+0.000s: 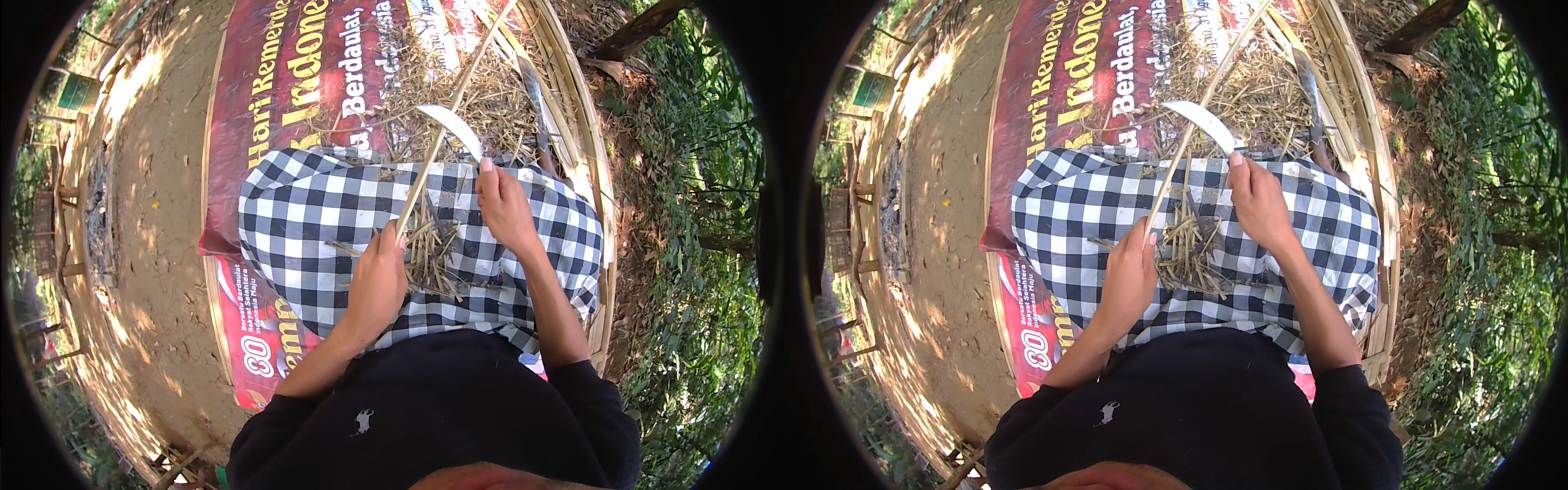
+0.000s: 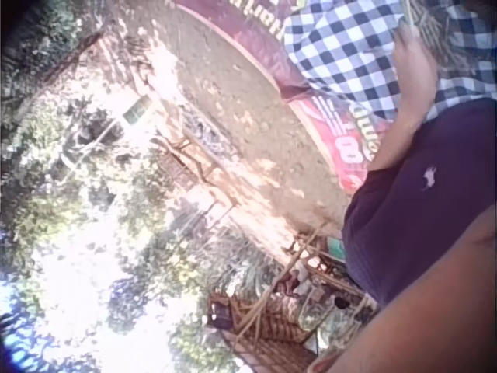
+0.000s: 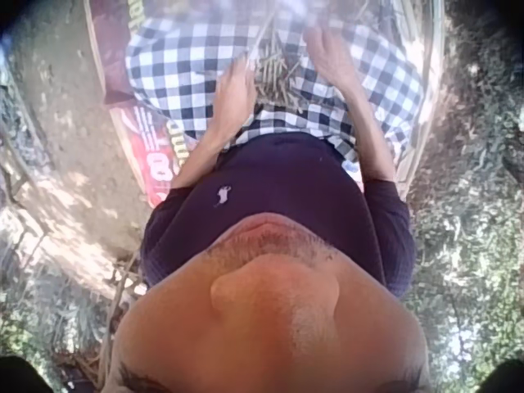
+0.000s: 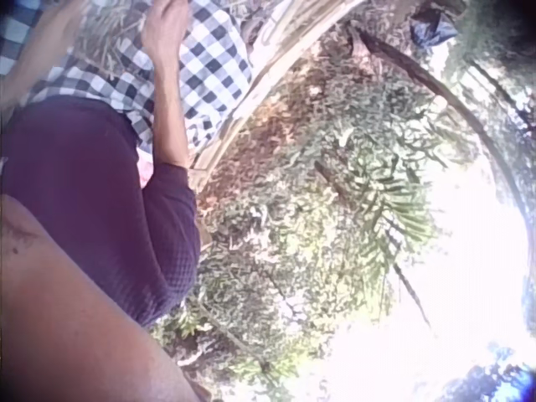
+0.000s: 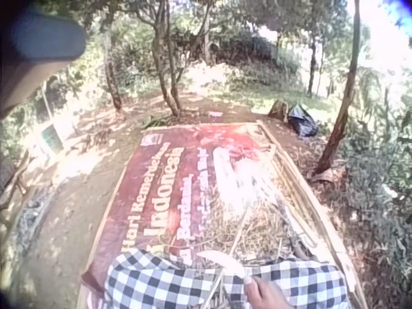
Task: The person shaves and smooths a strip of bamboo using a curved knife while sitting with the material over their lap.
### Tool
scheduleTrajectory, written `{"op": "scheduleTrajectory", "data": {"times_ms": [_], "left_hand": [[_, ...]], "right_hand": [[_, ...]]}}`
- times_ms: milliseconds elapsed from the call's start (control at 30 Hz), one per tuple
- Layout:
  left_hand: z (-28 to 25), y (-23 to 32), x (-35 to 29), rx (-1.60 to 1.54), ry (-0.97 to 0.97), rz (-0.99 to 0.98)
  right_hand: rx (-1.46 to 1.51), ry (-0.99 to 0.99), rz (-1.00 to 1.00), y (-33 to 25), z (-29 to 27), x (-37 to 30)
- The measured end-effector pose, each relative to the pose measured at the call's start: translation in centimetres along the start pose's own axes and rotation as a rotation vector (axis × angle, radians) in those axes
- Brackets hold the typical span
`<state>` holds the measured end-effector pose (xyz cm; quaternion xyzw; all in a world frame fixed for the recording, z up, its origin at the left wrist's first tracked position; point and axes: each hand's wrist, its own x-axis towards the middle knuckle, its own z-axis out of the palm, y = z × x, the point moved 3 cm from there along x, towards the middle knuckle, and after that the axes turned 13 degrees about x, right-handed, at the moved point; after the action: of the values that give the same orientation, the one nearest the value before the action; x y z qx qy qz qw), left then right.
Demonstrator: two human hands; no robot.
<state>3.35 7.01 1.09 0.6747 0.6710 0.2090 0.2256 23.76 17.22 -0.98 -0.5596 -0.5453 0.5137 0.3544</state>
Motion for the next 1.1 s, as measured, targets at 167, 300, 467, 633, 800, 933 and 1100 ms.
{"op": "scheduleTrajectory", "data": {"times_ms": [167,300,467,633,800,933,1100], "left_hand": [[-0.2,-0.3,-0.2,-0.100,0.003,-0.080],[1.1,-0.2,0.4,-0.172,0.089,-0.103],[0.7,-1.1,0.4,-0.224,-0.012,-0.261],[1.5,-1.8,0.4,-0.165,0.143,-0.110],[1.3,-1.7,1.2,-0.215,0.064,-0.216],[1.0,-1.7,0.0,-0.206,0.061,-0.197],[1.6,-1.9,0.0,-0.225,0.092,-0.157]], "right_hand": [[-0.092,-0.294,-0.035,-1.9,1.6,-2.5],[-0.021,-0.288,0.018,-1.4,2.0,-2.9],[-0.019,-0.113,0.124,-0.4,-0.5,-0.8],[-0.019,-0.487,0.000,-1.0,2.3,-4.7],[0.046,-0.217,0.112,0.3,1.7,-3.2],[0.023,-0.061,0.095,1.2,-1.3,-1.0],[-0.118,-0.377,-0.005,-0.9,1.2,-3.3]]}}
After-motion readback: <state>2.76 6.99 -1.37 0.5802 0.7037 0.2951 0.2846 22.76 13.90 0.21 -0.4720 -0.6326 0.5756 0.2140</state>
